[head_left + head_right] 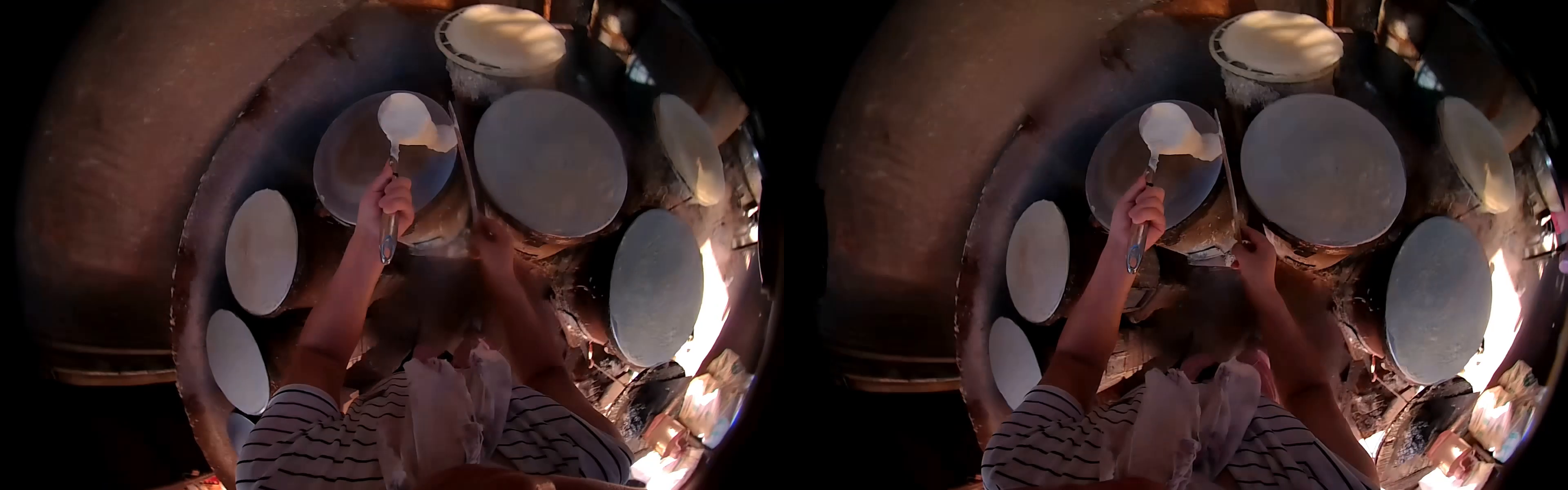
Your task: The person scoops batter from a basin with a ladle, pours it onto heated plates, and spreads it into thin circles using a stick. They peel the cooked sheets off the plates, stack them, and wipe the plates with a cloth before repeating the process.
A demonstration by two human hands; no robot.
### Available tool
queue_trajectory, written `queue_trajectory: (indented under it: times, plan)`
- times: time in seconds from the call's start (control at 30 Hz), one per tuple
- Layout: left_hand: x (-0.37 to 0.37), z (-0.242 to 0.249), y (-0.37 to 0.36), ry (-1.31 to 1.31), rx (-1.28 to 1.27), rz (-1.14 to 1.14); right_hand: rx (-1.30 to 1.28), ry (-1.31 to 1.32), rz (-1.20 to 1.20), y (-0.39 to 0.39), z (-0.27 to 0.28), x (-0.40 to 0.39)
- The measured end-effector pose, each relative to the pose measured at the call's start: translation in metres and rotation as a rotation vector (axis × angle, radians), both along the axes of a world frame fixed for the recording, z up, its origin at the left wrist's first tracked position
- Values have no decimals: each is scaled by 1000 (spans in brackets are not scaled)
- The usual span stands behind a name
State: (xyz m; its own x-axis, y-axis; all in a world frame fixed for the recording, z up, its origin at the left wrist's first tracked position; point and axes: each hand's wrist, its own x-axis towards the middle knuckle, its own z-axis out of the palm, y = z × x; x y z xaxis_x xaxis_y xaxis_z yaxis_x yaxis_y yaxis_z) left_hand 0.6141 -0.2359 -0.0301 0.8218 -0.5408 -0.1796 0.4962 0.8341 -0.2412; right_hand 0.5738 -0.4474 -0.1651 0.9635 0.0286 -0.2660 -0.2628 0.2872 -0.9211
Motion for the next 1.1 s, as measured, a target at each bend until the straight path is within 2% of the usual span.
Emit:
queue_trajectory:
  times: [0.03, 0.13, 0.17, 0.27, 0.3, 0.33, 0.37, 0.43, 0.47, 0.5, 0.57, 0.6, 0.67, 0.77, 0.87, 0.9, 1.0, 1.1]
  plan:
    - [10, -2, -2, 25, 45, -17, -60, 35, -24, 6, 1, -3]
    - [38, -15, 1, 51, 186, -26, 23, 46, -103, 31, 5, -6]
    - [49, -19, 4, 70, 215, -34, -113, 34, -140, 42, 8, -1]
    - [85, -28, 20, 69, 322, -90, -709, -408, -257, 56, -9, -3]
    - [97, -32, 28, 52, 342, -123, -568, -227, -259, 57, 14, -10]
    - [108, -38, 35, 35, 350, -157, -553, -150, -319, 62, 25, -16]
    - [118, -48, 42, 4, 390, -156, -629, -152, -278, 71, 25, -14]
    - [122, -49, 45, -76, 547, -125, -783, -177, -208, 87, 32, 6]
    - [129, -50, 46, -124, 621, -93, -839, -294, -180, 97, 31, 24]
    - [132, -48, 45, -150, 834, -49, -925, -328, -195, 100, 34, 41]
    - [142, -39, 58, -280, 1031, -14, -1041, -368, -227, 98, 41, 46]
    - [137, -38, 73, -322, 1142, -49, -1045, -353, -233, 82, 38, 19]
    - [130, -37, 88, -350, 1278, -76, -1025, -296, -195, 99, 25, 7]
    - [132, -41, 100, -411, 1436, -56, -1022, -411, -188, 139, 39, 43]
    - [134, -49, 115, -417, 1559, -4, -1159, -512, -287, 122, 37, 69]
    - [129, -46, 122, -379, 1588, -6, -1192, -473, -271, 109, 41, 58]
    - [109, -37, 141, -488, 1751, -75, -1066, -417, -198, 118, 27, 26]
    - [112, -48, 141, -487, 1906, -40, -1038, -510, -149, 149, 35, 63]
